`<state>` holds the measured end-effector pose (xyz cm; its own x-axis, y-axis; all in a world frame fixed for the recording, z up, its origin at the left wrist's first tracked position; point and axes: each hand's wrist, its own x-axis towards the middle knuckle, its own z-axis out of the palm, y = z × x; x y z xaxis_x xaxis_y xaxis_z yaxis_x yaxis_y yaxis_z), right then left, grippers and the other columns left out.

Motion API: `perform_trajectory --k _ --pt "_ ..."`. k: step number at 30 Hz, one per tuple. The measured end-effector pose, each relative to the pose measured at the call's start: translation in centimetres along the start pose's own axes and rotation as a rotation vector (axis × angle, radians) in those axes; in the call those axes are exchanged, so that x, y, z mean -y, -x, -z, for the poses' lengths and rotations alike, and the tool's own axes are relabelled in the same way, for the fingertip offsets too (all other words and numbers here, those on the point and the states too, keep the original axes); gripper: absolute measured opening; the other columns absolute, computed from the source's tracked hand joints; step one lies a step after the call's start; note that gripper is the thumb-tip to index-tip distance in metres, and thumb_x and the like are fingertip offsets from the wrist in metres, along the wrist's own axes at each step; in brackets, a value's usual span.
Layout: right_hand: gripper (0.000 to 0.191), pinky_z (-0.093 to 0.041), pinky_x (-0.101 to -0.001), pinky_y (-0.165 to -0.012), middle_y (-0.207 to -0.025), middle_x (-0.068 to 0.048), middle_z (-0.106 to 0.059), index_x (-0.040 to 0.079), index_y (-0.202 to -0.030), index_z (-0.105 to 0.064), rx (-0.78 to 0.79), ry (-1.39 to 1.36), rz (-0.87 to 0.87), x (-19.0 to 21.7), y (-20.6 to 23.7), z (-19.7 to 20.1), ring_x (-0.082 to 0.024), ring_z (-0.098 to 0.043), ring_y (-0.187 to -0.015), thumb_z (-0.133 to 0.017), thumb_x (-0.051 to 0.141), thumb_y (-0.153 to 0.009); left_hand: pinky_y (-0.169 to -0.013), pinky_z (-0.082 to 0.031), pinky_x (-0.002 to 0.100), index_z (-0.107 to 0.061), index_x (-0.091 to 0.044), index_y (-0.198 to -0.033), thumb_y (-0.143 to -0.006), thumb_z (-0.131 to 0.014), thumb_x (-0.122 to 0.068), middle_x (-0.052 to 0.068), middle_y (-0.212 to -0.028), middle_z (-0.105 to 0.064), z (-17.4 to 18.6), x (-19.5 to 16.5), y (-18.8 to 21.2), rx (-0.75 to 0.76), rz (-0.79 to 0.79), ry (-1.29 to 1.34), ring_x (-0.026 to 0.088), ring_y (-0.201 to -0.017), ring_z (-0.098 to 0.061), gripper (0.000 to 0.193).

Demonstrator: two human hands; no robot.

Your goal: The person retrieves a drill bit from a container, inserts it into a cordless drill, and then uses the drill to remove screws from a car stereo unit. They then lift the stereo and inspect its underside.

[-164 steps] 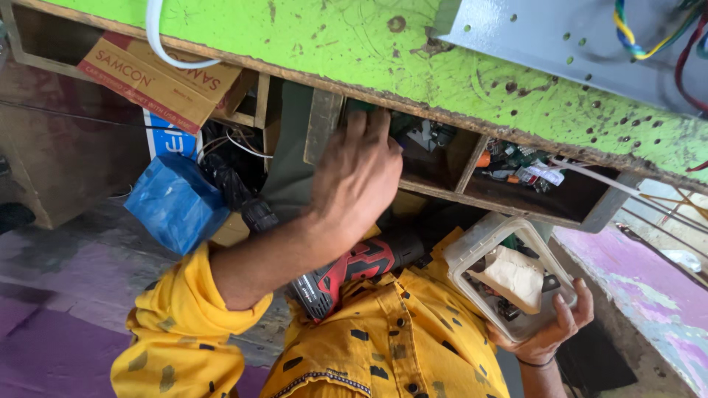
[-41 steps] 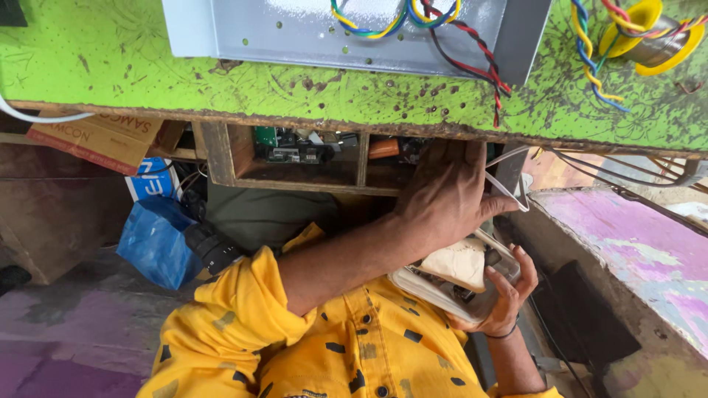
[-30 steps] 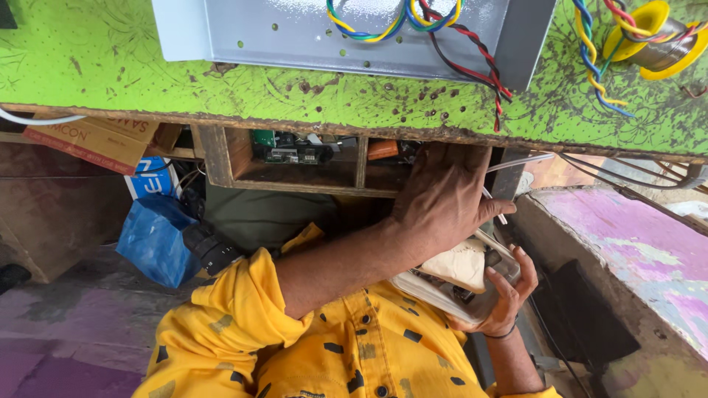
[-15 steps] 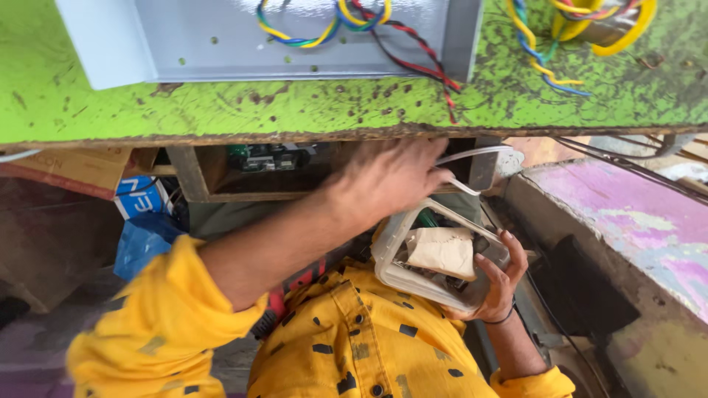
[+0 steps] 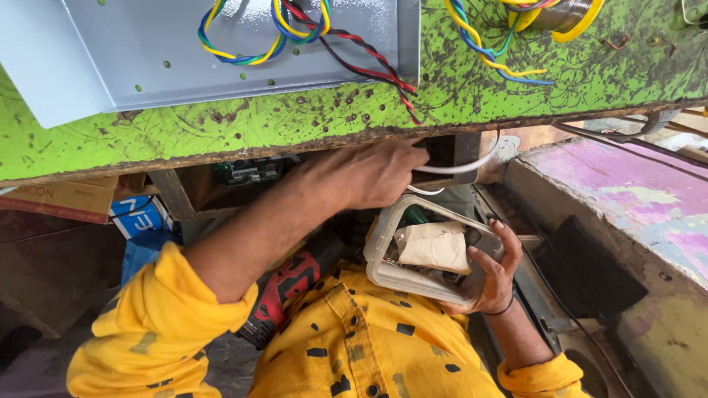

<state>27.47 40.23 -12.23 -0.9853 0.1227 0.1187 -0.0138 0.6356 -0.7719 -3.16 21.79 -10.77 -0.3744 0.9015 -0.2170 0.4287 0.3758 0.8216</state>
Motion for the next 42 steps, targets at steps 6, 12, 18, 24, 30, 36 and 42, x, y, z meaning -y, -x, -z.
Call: perform_trajectory --k 6,12,18,24,30,36,42 --pt "0.094 -0.035 -0.0602 -0.117 -0.152 -0.027 -0.037 0.010 -0.128 -0.057 0.010 0.028 -0.007 0.0 0.2 0.2 -0.045 -0.042 -0.140 -0.073 0.081 -0.068 -0.074 -0.059 0.050 -0.069 0.008 -0.092 -0.093 -0.051 -0.018 0.027 -0.100 -0.069 0.2 0.6 2.0 0.185 -0.034 -0.260 0.041 -0.089 -0.071 0.032" --pt "0.095 -0.032 -0.0598 -0.117 -0.151 -0.026 -0.038 0.012 -0.128 -0.057 0.005 0.028 -0.008 -0.1 0.3 0.2 -0.044 -0.043 -0.140 -0.070 0.084 -0.068 -0.072 -0.059 0.049 -0.069 0.013 -0.098 -0.089 -0.055 -0.033 0.034 -0.110 -0.067 2.0 -0.9 3.9 0.089 0.129 -0.251 0.043 -0.087 -0.072 0.049" --pt "0.094 -0.032 -0.0593 -0.118 -0.152 -0.026 -0.037 0.012 -0.130 -0.057 0.005 -0.001 0.012 -0.1 0.0 0.3 -0.044 -0.041 -0.141 -0.069 0.085 -0.071 -0.079 -0.058 0.052 -0.069 0.008 -0.092 -0.093 -0.051 -0.034 0.028 -0.101 -0.069 4.3 -1.3 3.9 0.369 0.316 -0.125 0.042 -0.088 -0.071 0.046" --pt "0.091 -0.033 -0.0594 -0.117 -0.151 -0.026 -0.037 0.011 -0.129 -0.056 -0.006 0.002 0.024 0.1 -0.4 0.3 -0.044 -0.042 -0.140 -0.070 0.082 -0.073 -0.077 -0.058 0.052 -0.065 0.002 -0.090 -0.104 -0.037 -0.012 0.017 -0.088 -0.067 1.2 -0.7 2.1 0.578 -0.111 -0.312 0.033 -0.078 -0.069 0.034" --pt "0.090 -0.036 -0.0578 -0.115 -0.150 -0.026 -0.038 0.011 -0.128 -0.056 0.016 0.019 0.013 0.2 -0.6 0.8 -0.045 -0.043 -0.139 -0.070 0.081 -0.073 -0.089 -0.051 0.051 -0.061 0.000 -0.122 -0.097 -0.049 -0.042 0.024 -0.105 -0.068 -2.6 -0.5 0.4 0.386 0.263 0.197 0.038 -0.098 -0.067 0.050" --pt "0.085 -0.038 -0.0573 -0.114 -0.150 -0.026 -0.038 0.012 -0.127 -0.057 0.026 0.032 -0.007 0.3 -0.7 0.9 -0.045 -0.045 -0.138 -0.076 0.075 -0.074 -0.101 -0.048 0.049 -0.058 -0.007 -0.134 -0.090 -0.056 -0.064 0.019 -0.123 -0.068 -1.7 -1.2 0.7 0.315 0.288 -0.057 0.037 -0.116 -0.064 0.072" --pt "0.094 -0.037 -0.0598 -0.115 -0.151 -0.027 -0.035 0.010 -0.133 -0.054 0.100 0.059 -0.019 0.7 -1.4 1.6 -0.047 -0.043 -0.140 -0.078 0.073 -0.067 -0.105 -0.043 0.054 -0.051 0.003 -0.138 -0.088 -0.050 -0.077 0.028 -0.139 -0.055 -1.8 -1.1 -0.4 0.463 0.308 0.132 0.043 -0.128 -0.055 0.094"
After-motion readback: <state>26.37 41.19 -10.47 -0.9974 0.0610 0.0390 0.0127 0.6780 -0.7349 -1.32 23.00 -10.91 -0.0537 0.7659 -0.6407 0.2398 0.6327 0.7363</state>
